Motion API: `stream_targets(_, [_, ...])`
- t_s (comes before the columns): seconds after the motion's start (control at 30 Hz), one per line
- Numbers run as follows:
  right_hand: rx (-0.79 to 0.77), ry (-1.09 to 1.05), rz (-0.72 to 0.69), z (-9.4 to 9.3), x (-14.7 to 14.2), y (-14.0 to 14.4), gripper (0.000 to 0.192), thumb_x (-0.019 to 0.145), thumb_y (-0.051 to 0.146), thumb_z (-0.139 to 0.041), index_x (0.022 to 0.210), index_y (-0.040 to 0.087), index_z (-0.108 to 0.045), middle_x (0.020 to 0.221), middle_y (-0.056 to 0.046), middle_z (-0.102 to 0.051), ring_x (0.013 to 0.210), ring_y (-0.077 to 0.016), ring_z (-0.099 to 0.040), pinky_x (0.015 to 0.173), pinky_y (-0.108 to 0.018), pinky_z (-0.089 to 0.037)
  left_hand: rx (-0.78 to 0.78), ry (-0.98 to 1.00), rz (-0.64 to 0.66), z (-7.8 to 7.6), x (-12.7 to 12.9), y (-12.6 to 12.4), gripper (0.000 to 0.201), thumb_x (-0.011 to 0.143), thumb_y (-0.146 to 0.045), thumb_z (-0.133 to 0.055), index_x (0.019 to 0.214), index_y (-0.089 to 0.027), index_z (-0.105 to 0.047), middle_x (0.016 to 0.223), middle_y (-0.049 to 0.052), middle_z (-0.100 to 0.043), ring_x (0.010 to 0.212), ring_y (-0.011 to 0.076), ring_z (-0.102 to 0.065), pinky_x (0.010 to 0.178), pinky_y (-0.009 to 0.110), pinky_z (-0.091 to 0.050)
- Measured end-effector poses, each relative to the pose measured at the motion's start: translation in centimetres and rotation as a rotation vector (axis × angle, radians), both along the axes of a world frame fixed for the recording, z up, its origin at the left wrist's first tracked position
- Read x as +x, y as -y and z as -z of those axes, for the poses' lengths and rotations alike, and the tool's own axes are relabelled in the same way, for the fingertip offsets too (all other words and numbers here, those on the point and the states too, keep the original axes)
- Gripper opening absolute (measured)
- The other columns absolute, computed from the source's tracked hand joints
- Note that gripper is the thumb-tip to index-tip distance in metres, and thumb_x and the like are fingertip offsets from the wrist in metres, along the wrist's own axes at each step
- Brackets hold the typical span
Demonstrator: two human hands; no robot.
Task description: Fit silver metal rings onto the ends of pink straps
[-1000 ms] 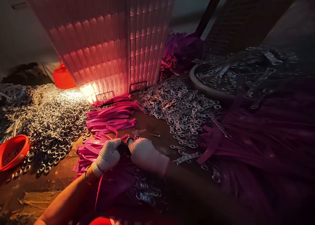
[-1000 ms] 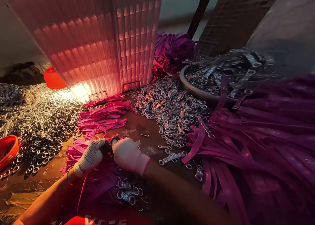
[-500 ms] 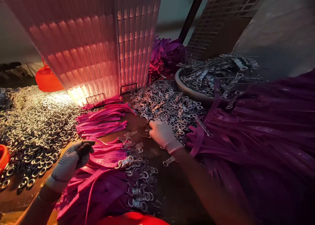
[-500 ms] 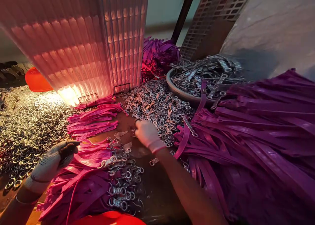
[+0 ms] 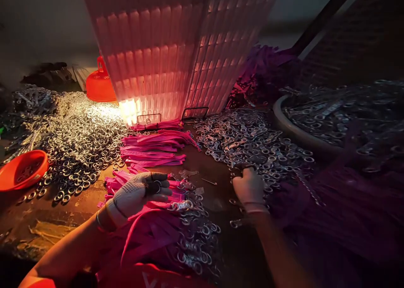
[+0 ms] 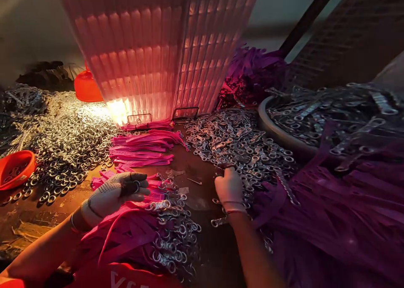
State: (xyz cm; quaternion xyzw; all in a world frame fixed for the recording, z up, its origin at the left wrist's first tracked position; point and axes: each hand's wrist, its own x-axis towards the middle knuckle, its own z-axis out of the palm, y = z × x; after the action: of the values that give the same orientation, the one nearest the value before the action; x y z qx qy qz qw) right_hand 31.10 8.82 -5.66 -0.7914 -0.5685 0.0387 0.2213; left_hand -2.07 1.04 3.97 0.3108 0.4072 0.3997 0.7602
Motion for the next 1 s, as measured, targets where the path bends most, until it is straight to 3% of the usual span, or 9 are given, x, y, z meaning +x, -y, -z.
stream_targets(0.17, [0.117,-0.484,-0.567,-4.5,-6.5,4.6,0.035,0.086,0.018,-0.046,0.117,0.017,-0.061,0.091,-0.007,-0.071,0.075,-0.0186,-0.063,0.07,-0.029,-0.051,0.067,-0.03,0.048,-0.4,0.7,0.3,0.05,0.078,-0.022,-0.076,0.124,-0.012,-0.061,0.128,0.022,-0.063,0.085,0.0254,-0.073,0.07,0.036,-0.06])
stream_targets(0.23, [0.152,-0.475,-0.807,-6.8,-9.4,6.5,0.043,0.084,0.015,-0.051,0.126,0.02,-0.059,0.102,-0.007,-0.071,0.086,-0.0191,-0.065,0.078,-0.031,-0.052,0.068,-0.017,0.117,-0.9,1.0,0.5,0.051,0.076,-0.023,-0.077,0.124,-0.013,-0.062,0.127,0.021,-0.064,0.078,0.0225,-0.073,0.065,0.031,-0.059])
stream_targets(0.33, [0.13,-0.401,-1.05,-9.0,-12.2,8.0,0.039,0.083,0.015,-0.056,0.121,0.021,-0.064,0.108,-0.008,-0.071,0.095,-0.0206,-0.066,0.085,-0.033,-0.052,0.09,0.064,0.216,-1.3,1.5,0.7,0.04,0.074,-0.025,-0.078,0.111,-0.011,-0.07,0.102,0.016,-0.073,0.067,0.0175,-0.07,0.056,0.023,-0.053])
stream_targets(0.47, [0.1,-0.417,-1.051,-9.7,-12.8,8.5,0.027,0.081,0.013,-0.055,0.101,0.02,-0.071,0.097,-0.007,-0.073,0.092,-0.0211,-0.067,0.084,-0.034,-0.053,-0.024,0.153,0.277,-0.1,1.6,0.9,0.029,0.077,-0.03,-0.074,0.097,-0.009,-0.073,0.077,0.011,-0.072,0.056,0.0144,-0.064,0.051,0.022,-0.049])
stream_targets(0.6, [0.088,-0.674,-0.956,-10.0,-11.9,8.7,0.039,0.079,0.013,-0.058,0.116,0.02,-0.068,0.101,-0.005,-0.074,0.09,-0.0196,-0.068,0.08,-0.032,-0.055,0.069,0.152,0.209,1.2,0.9,0.7,0.039,0.077,-0.036,-0.075,0.107,-0.011,-0.07,0.091,0.014,-0.073,0.064,0.0179,-0.069,0.051,0.022,-0.05])
stream_targets(0.67, [-0.004,-0.819,-0.889,-10.3,-11.7,8.7,0.036,0.082,0.021,-0.062,0.117,0.019,-0.067,0.098,-0.005,-0.075,0.087,-0.0196,-0.07,0.076,-0.031,-0.056,0.141,0.104,0.174,1.0,0.8,0.7,0.043,0.076,-0.041,-0.076,0.106,-0.011,-0.07,0.094,0.015,-0.073,0.065,0.0179,-0.069,0.048,0.022,-0.05])
stream_targets(0.77, [-0.059,-0.866,-0.858,-10.6,-11.7,8.7,0.035,0.081,0.025,-0.065,0.115,0.018,-0.069,0.098,-0.006,-0.076,0.087,-0.0202,-0.07,0.075,-0.031,-0.057,0.175,-0.079,0.165,0.0,1.3,0.7,0.036,0.078,-0.041,-0.075,0.092,-0.009,-0.071,0.068,0.008,-0.069,0.048,0.0106,-0.06,0.041,0.017,-0.041])
stream_targets(0.87, [-0.032,-0.855,-0.841,-10.4,-11.9,8.8,0.037,0.078,0.019,-0.063,0.115,0.018,-0.069,0.097,-0.005,-0.076,0.087,-0.0197,-0.07,0.077,-0.031,-0.057,0.181,-0.131,0.148,-0.6,1.7,0.6,0.031,0.078,-0.039,-0.075,0.086,-0.01,-0.07,0.053,0.001,-0.06,0.04,0.0063,-0.05,0.039,0.015,-0.035])
stream_targets(1.0, [0.074,-0.776,-0.794,-9.6,-12.1,9.2,0.038,0.078,0.015,-0.059,0.114,0.02,-0.069,0.095,-0.004,-0.075,0.087,-0.0196,-0.069,0.077,-0.032,-0.056,0.148,-0.074,0.202,-0.3,1.4,0.5,0.034,0.077,-0.037,-0.075,0.1,-0.013,-0.069,0.06,0.0,-0.061,0.042,0.0077,-0.052,0.038,0.017,-0.035])
